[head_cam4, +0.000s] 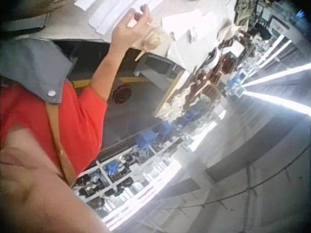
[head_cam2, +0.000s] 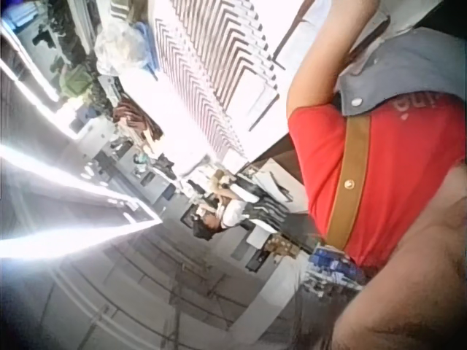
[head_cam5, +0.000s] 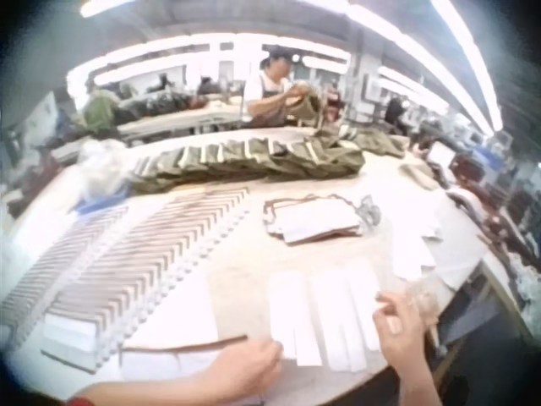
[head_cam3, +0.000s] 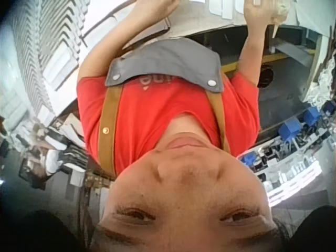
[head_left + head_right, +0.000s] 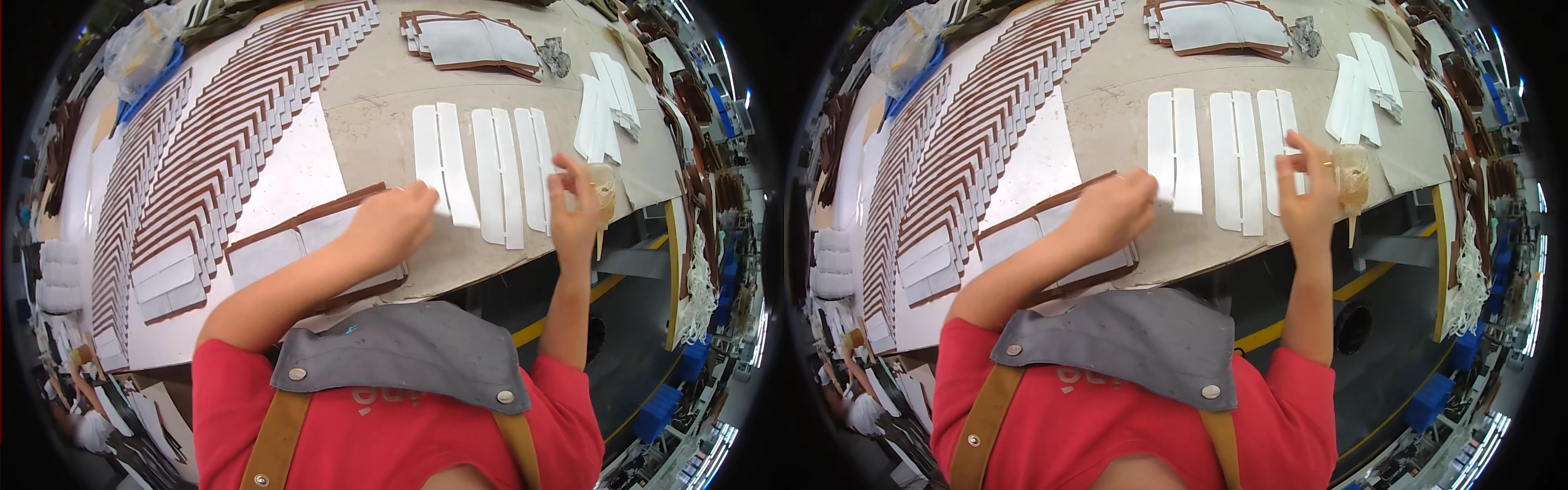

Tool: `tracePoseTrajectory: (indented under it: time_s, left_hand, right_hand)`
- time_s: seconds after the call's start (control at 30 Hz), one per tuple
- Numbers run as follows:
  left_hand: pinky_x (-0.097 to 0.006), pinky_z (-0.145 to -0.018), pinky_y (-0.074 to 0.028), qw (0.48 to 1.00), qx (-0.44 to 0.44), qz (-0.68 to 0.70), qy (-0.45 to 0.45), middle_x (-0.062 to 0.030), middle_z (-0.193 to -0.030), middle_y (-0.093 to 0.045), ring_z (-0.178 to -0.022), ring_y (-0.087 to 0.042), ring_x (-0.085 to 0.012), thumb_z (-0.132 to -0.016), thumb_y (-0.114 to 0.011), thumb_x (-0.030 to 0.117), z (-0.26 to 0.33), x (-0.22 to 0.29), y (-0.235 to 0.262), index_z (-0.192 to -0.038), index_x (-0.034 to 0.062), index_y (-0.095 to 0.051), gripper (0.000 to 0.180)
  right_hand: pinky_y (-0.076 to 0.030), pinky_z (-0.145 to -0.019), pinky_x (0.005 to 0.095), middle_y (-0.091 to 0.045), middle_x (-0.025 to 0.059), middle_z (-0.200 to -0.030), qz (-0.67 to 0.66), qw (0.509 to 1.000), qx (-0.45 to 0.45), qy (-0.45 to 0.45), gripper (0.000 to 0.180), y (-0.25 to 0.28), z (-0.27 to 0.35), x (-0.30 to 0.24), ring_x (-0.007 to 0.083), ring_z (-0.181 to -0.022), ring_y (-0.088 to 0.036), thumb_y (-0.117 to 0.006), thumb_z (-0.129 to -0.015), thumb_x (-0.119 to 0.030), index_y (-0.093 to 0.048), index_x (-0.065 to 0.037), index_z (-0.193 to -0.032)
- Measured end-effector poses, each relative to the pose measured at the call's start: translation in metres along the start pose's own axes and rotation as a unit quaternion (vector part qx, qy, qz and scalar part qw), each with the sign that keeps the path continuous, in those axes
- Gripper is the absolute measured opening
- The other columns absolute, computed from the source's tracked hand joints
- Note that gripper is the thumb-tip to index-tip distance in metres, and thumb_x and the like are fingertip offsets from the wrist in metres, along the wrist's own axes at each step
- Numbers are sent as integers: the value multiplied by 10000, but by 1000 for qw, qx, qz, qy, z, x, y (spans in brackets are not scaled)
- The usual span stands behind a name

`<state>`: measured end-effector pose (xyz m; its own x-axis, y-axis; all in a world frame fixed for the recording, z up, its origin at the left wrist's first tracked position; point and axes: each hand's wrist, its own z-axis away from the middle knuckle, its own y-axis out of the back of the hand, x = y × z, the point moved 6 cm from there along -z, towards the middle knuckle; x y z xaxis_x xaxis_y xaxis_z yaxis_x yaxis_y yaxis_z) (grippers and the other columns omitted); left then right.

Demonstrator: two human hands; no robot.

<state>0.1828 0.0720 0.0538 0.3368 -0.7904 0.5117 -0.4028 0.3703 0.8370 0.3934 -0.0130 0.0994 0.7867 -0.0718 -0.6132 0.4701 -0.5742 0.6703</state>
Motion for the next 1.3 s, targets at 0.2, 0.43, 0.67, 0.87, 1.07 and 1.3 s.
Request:
tracePoseTrajectory:
  time_s: [0.2, 0.43, 0.67, 0.87, 1.07, 1.3]
  left_hand:
    - [-268, -688, -522, 858, 198, 453, 138, -118, -879, -635, -786, -643, -155, -872, -484, -37, 40, -20, 98, -966, -25, -493, 95]
    - [-305, -726, -528, 815, 244, 502, 156, -159, -951, -617, -810, -641, -192, -849, -495, -50, 103, -43, 114, -1099, -51, -460, 253]
    - [-299, -693, -519, 780, 397, 416, 245, -93, -891, -543, -729, -605, -159, -857, -529, -31, 173, -80, 108, -1027, 11, -373, 235]
    - [-252, -628, -469, 773, 362, 332, 401, -53, -851, -456, -668, -546, -118, -834, -576, -44, 247, -74, 63, -941, 43, -367, 250]
    - [-217, -545, -418, 854, 267, 141, 423, -39, -710, -500, -580, -492, -100, -811, -597, -15, 248, -71, 67, -1009, 15, -551, 206]
    - [-193, -539, -377, 864, 215, 138, 433, -18, -752, -454, -594, -413, -71, -808, -580, -34, 239, -80, 72, -1123, 31, -567, 323]
  right_hand:
    - [-493, -748, 266, -530, 163, -1173, -351, 919, -63, -169, 481, -95, 16, -6, 146, -861, -583, -537, -910, -149, -354, 19, -1323]
    - [-528, -698, 292, -522, 95, -955, -555, 788, -82, -253, 470, -145, 12, -49, 138, -767, -586, -532, -901, -92, -312, 17, -1302]
    - [-510, -663, 275, -506, 73, -844, -490, 844, -105, -192, 502, -146, 31, -83, 118, -691, -556, -523, -867, 27, -264, -11, -1296]
    - [-471, -622, 235, -505, 69, -819, -398, 876, -230, -149, 564, -149, 82, -82, 99, -670, -524, -535, -846, 70, -241, -32, -1316]
    - [-390, -573, 186, -484, 14, -785, -299, 901, -298, -105, 367, -159, 90, -84, 58, -640, -445, -581, -828, 46, -504, -31, -1179]
    - [-360, -520, 190, -481, 9, -729, -222, 927, -294, -65, 323, -162, 83, -89, 64, -595, -426, -605, -800, 34, -605, -55, -1111]
